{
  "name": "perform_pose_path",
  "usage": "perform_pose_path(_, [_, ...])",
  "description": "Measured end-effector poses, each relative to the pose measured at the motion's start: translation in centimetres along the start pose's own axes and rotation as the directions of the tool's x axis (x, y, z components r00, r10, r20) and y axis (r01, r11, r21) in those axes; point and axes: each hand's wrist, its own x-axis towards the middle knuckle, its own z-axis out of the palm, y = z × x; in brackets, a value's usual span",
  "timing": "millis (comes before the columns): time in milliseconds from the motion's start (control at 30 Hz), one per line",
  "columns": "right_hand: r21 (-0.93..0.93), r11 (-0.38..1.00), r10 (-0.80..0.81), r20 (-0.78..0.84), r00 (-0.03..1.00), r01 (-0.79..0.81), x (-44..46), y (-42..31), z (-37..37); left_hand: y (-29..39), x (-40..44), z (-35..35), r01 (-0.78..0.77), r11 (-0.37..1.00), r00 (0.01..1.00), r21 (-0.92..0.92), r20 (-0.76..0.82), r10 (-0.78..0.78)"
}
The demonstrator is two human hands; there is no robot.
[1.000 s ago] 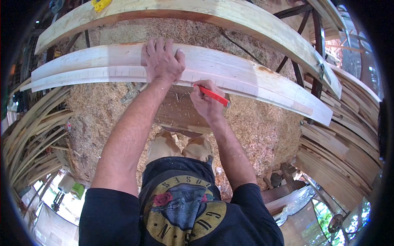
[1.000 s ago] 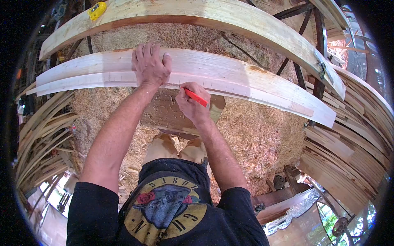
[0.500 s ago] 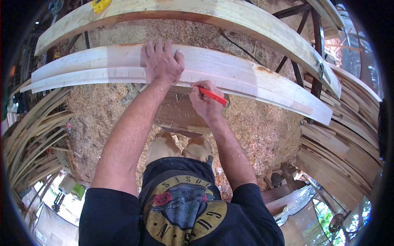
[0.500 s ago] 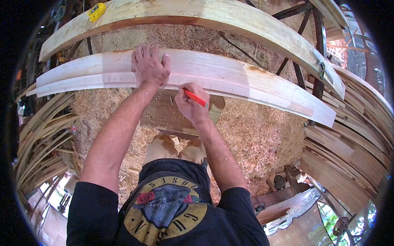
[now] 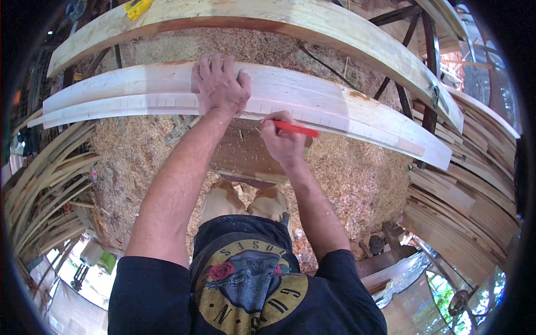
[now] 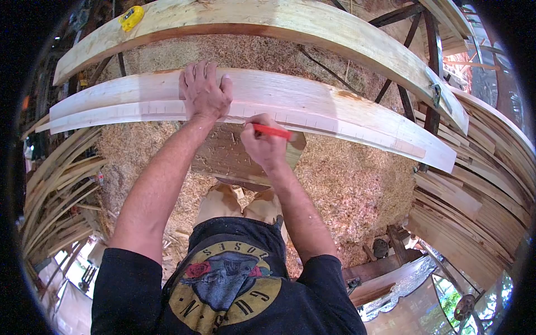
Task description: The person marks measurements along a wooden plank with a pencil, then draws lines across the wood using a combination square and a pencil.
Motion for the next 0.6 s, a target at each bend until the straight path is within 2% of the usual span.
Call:
perform_pose_path(67, [0.33,0.934,0.172,-0.077,0.982,-0.138,-0.1,-0.5,-0.6,0.1,0.2,0.0,0.011,1.0,1.0,0.007,0.022,-0.011])
perform_pose_path(100, [0.511,0.846,0.229,-0.09,0.969,-0.152,0.3,-1.4,-1.3,0.0,0.2,-0.1,0.011,1.0,1.0,0.008,0.023,-0.011])
perform_pose_path(200, [0.321,0.945,0.039,-0.29,0.956,0.058,3.5,-0.9,-2.5,0.2,0.0,-0.4,0.005,1.0,0.999,-0.001,0.035,-0.005])
perform_pose_path(300, [-0.054,0.969,-0.242,-0.412,0.878,0.242,6.5,2.5,-1.3,0.3,0.3,-0.6,0.014,1.0,0.997,-0.001,0.073,-0.013])
perform_pose_path(400, [-0.424,0.882,-0.373,-0.359,0.856,0.207,7.9,3.8,-0.7,0.5,0.3,-1.2,0.016,1.0,0.995,0.017,0.094,-0.018])
perform_pose_path(467, [-0.465,0.862,-0.391,-0.358,0.848,0.202,8.0,3.9,-0.2,0.5,0.1,-1.1,0.001,1.0,0.999,0.021,0.054,-0.002])
perform_pose_path(567, [-0.519,0.835,-0.401,-0.351,0.846,0.181,8.1,3.9,-0.2,0.3,0.4,-1.4,0.04,0.999,0.987,-0.03,0.154,-0.035])
perform_pose_path(600, [-0.54,0.822,-0.412,-0.345,0.843,0.181,8.0,3.8,-0.1,-0.2,0.2,-1.0,0.026,0.996,0.992,-0.091,0.127,-0.014])
